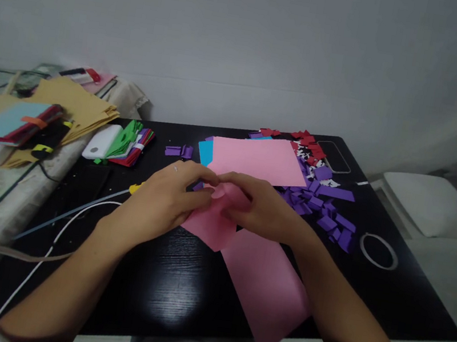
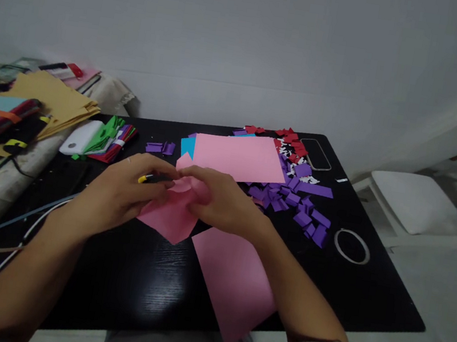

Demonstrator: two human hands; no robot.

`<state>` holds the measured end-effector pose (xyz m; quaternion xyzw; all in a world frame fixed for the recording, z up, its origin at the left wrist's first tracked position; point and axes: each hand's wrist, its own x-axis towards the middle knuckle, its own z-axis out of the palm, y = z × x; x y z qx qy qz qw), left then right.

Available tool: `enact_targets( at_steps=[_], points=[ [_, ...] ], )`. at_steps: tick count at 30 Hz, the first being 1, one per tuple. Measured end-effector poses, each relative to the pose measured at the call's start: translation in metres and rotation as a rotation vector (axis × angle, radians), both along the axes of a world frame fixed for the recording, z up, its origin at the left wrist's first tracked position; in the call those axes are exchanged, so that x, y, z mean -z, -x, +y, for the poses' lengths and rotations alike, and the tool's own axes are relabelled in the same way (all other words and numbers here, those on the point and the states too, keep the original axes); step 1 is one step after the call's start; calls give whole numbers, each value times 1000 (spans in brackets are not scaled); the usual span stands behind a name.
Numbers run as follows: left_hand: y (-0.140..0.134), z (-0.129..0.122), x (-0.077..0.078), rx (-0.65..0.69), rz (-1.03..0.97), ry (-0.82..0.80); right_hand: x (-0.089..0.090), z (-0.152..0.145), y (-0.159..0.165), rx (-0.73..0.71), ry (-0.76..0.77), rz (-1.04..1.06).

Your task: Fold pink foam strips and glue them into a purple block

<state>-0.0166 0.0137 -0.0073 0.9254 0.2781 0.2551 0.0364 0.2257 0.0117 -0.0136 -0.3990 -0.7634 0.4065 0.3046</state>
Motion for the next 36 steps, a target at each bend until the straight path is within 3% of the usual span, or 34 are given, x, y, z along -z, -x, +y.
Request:
enact_targets(
  at_steps=[5, 9, 14, 16, 21, 36],
  points=[
    [0, -4, -3, 23, -4, -5, 9, 1, 9, 1, -30, 20],
    [-2, -5, -8, 37, -159, 75, 12, 1, 10, 74, -99, 63],
    [-5, -1, -5, -329, -485, 375, 7, 0, 7, 184, -270, 15],
    [-8, 3, -3, -372, -566, 565, 6, 0, 7, 167, -328, 29],
    [-12, 8, -2, -259, -629, 913, 9, -3, 8, 109, -381, -18],
    [0, 9, -9, -61, -590, 1029, 7, -6, 6, 89, -414, -50]
  ],
)
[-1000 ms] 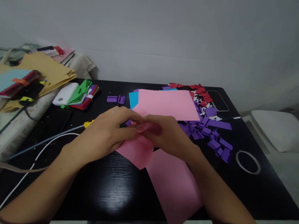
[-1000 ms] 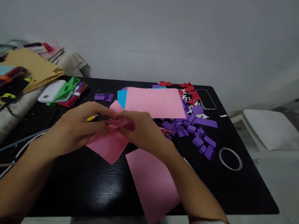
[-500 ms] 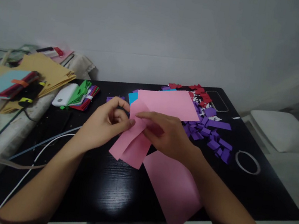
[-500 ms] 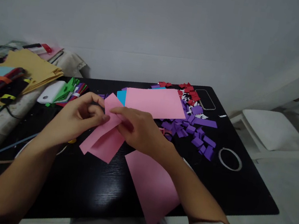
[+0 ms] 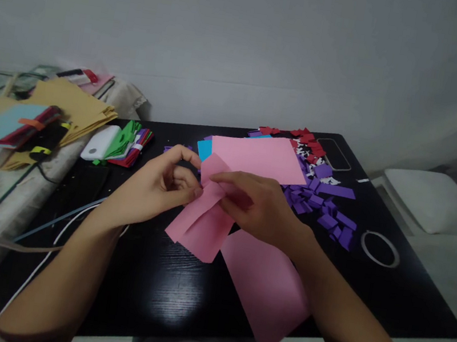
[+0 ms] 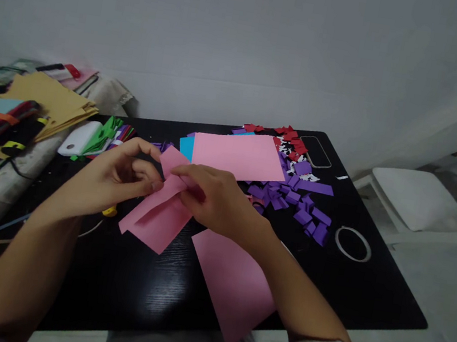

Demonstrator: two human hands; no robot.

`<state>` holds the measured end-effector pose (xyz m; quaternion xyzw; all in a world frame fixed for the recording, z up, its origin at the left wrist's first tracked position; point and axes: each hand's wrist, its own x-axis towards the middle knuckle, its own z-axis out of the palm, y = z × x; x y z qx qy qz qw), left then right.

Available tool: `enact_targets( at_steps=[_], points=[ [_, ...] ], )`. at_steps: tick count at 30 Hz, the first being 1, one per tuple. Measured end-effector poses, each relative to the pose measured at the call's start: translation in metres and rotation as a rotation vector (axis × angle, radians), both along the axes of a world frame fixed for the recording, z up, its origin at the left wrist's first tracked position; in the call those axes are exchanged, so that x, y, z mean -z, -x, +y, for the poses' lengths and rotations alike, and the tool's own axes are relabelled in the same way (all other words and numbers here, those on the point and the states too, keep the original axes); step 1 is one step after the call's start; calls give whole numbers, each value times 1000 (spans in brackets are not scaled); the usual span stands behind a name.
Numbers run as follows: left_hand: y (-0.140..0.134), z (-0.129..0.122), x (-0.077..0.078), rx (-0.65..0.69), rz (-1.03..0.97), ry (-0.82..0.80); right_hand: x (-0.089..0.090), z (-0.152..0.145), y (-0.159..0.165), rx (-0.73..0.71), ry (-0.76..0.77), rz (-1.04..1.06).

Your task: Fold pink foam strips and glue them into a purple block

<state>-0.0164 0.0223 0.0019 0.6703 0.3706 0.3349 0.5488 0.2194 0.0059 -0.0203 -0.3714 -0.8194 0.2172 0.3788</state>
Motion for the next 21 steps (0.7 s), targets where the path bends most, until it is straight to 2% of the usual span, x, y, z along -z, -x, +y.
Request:
enact_targets(
  at_steps=[5, 10, 14, 17, 21],
  points=[
    [1, -3, 4, -17, 51, -101, -3, 0, 1, 34, 19, 10],
    [3, -10, 4, -189, 163, -417, -3, 2, 2, 222, 106, 89],
    [1, -19, -3, -177, 57, -680, 0, 3, 4, 345, 119, 182],
    [-6, -23, -7, -178, 301, -876, 1, 2, 6, 360, 131, 207],
    [-10, -21, -2, -223, 498, -971, 2, -1, 10, 330, 130, 210]
  ],
)
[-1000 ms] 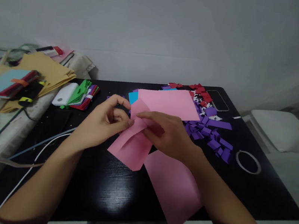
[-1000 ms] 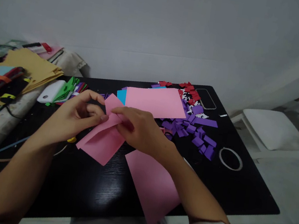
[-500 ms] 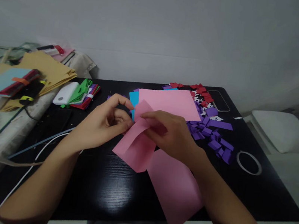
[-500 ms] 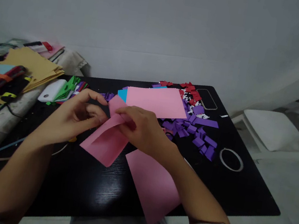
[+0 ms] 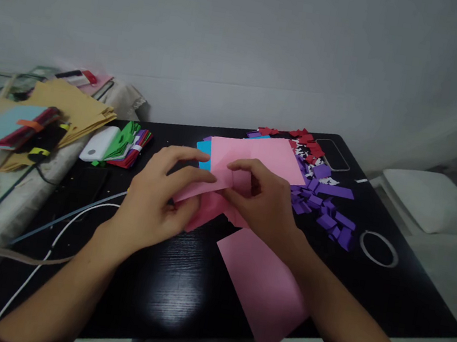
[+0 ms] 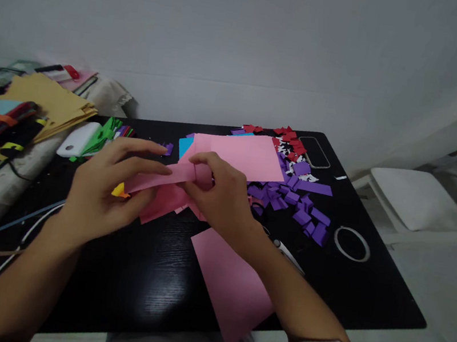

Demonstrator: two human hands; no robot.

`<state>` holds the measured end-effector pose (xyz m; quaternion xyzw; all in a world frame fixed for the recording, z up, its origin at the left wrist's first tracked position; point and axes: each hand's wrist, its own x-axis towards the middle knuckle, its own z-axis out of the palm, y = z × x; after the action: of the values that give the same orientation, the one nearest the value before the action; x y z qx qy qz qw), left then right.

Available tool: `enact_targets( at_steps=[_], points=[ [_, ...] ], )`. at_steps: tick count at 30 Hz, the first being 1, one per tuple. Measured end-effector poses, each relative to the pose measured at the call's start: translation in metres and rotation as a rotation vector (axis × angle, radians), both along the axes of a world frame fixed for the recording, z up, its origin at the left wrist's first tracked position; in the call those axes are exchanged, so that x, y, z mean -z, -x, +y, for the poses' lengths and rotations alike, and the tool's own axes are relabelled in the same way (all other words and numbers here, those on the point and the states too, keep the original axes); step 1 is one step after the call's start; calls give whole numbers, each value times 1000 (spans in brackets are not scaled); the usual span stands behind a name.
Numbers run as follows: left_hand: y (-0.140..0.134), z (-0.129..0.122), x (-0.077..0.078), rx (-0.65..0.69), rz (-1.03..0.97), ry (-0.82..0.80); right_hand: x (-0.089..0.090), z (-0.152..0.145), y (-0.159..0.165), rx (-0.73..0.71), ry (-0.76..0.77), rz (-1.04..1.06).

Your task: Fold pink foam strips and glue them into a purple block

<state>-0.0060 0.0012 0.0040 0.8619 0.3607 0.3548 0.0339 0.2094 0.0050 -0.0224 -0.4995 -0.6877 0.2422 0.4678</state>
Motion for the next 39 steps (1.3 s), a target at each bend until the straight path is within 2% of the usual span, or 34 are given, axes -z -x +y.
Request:
enact_targets(
  at_steps=[6, 10, 12, 17, 22, 34, 39],
  points=[
    [3, 6, 6, 31, 111, -53, 2, -1, 1, -81, 53, 77],
    [4, 6, 4, 63, 120, 20, 1, 2, -6, -270, 179, 227],
    [4, 6, 4, 61, 101, 38, 0, 5, -8, -306, 215, 277],
    [2, 6, 5, 63, 84, 62, 4, 8, -6, -253, 224, 298],
    [0, 6, 3, 62, 18, 108, 5, 6, -8, -289, 230, 297],
    [-1, 5, 5, -14, -79, 185, -4, -1, -9, -285, 170, 76],
    [-1, 2, 5, -85, -89, 239, -1, -5, -1, -219, 91, 16]
  ],
)
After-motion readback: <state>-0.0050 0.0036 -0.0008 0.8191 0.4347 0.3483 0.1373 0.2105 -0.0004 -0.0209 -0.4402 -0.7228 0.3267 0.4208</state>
